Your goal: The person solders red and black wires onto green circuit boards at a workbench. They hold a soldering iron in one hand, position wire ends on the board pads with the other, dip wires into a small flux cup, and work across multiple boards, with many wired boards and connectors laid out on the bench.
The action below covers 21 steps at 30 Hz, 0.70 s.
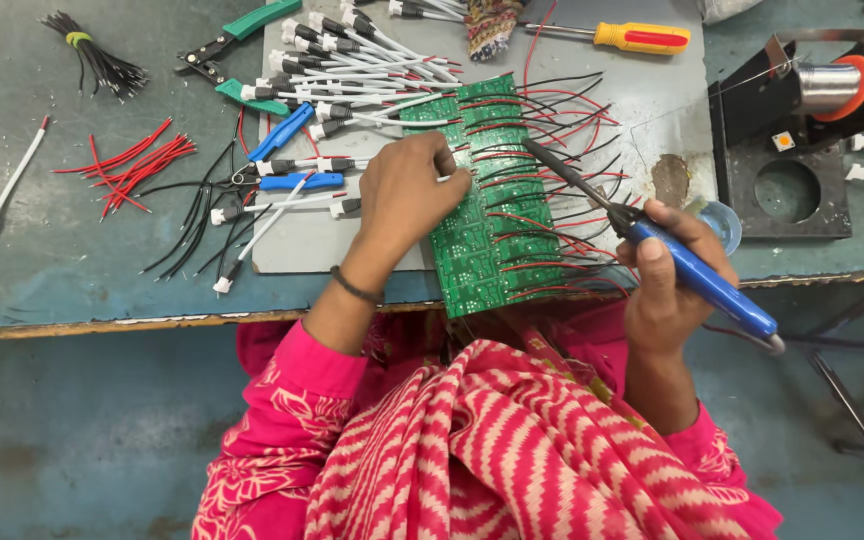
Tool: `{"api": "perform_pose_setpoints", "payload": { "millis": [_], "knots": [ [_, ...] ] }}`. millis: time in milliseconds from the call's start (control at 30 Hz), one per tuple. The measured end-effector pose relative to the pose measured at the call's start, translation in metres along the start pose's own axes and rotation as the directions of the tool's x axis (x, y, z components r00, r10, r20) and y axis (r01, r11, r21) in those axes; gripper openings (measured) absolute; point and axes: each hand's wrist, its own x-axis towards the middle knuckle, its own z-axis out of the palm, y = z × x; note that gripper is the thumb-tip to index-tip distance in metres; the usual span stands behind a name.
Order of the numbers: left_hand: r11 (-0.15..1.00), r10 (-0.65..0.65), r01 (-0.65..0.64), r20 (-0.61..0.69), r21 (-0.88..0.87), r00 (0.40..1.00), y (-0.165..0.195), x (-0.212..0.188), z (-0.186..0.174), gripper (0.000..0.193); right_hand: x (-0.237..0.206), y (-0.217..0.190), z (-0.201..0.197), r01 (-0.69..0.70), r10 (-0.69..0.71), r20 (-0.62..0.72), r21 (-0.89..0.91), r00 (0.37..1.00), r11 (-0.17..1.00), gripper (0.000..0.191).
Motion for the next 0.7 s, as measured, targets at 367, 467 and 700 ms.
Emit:
{"api": "perform_pose_setpoints", "payload": {
  "millis": [367,467,700],
  "knots": [
    [0.999,0.034,-0.035,-0.019,-0.028,0.999,-0.007,-0.036,0.005,0.02,-0.001,0.013,0.012,-0.043,0.046,-0.034,0.066,0.998,0.997,0.044],
    [0.952,0.289,-0.25,-0.245,0.179,0.925,-0.013,-0.079,-0.021,0.044,-0.016,0.017,0.014,-0.071,0.075,-0.034,0.114,0.997,0.991,0.046],
    [0.875,0.121,0.106,-0.426,0.472,0.897,-0.062,-0.169,-0.038,0.056,-0.036,0.037,0.005,-0.082,0.102,-0.027,0.416,0.994,0.906,0.044]
  ]
}}
